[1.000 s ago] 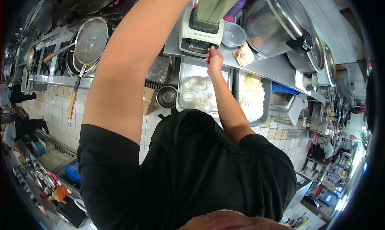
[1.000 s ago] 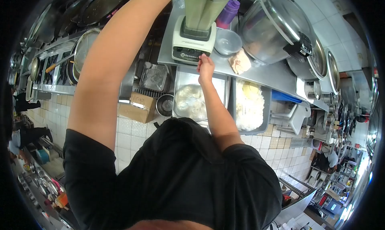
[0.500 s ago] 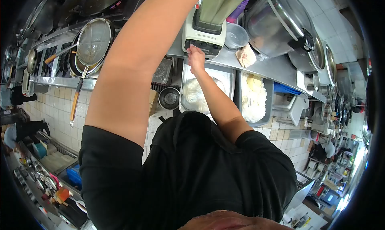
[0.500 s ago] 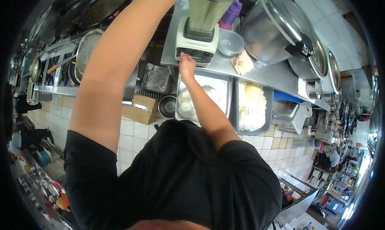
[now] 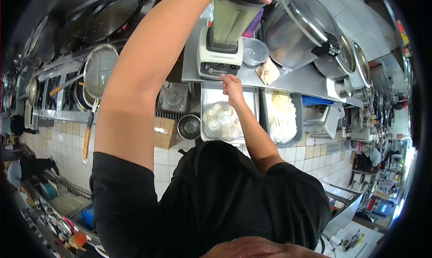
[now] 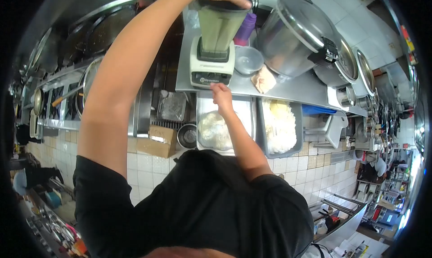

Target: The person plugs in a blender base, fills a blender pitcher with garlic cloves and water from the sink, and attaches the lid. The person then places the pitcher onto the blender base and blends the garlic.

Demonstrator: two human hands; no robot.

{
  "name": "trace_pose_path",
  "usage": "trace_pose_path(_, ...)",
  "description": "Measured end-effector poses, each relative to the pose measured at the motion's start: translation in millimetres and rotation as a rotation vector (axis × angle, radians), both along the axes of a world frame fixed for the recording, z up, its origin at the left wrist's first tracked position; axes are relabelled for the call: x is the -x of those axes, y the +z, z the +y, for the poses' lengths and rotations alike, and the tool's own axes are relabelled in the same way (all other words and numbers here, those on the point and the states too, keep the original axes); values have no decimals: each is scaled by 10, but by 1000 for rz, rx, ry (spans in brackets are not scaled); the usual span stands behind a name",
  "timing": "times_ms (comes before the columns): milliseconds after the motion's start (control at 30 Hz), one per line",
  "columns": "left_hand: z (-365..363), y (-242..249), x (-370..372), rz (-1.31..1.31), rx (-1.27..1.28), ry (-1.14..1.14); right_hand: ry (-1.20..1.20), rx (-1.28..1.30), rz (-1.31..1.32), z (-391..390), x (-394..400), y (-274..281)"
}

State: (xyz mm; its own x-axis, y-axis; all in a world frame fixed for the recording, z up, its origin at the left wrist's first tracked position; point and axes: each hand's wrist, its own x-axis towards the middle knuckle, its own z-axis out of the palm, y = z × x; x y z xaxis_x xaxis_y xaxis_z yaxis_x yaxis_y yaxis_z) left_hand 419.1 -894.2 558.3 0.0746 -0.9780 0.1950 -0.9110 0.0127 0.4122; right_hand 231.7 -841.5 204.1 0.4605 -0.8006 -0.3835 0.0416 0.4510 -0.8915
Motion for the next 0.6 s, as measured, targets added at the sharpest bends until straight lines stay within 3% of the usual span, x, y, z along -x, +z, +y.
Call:
trace_pose_path(267,-46,-60,11,-33,68,-27,-154,322,-318,-918,123,1184)
trace_pose_path(433,-248,-248,-114,-69,214,53,-254,441,-350,-1697,-232,1505)
trace_pose_path(567,-331,-249,-270,484,200,42,-161,543,-329,-2166,-510,1432)
trace_pose_path(600,-216,-87,-269,557,0,-86,-171,529,-352,-2209,-560,1412)
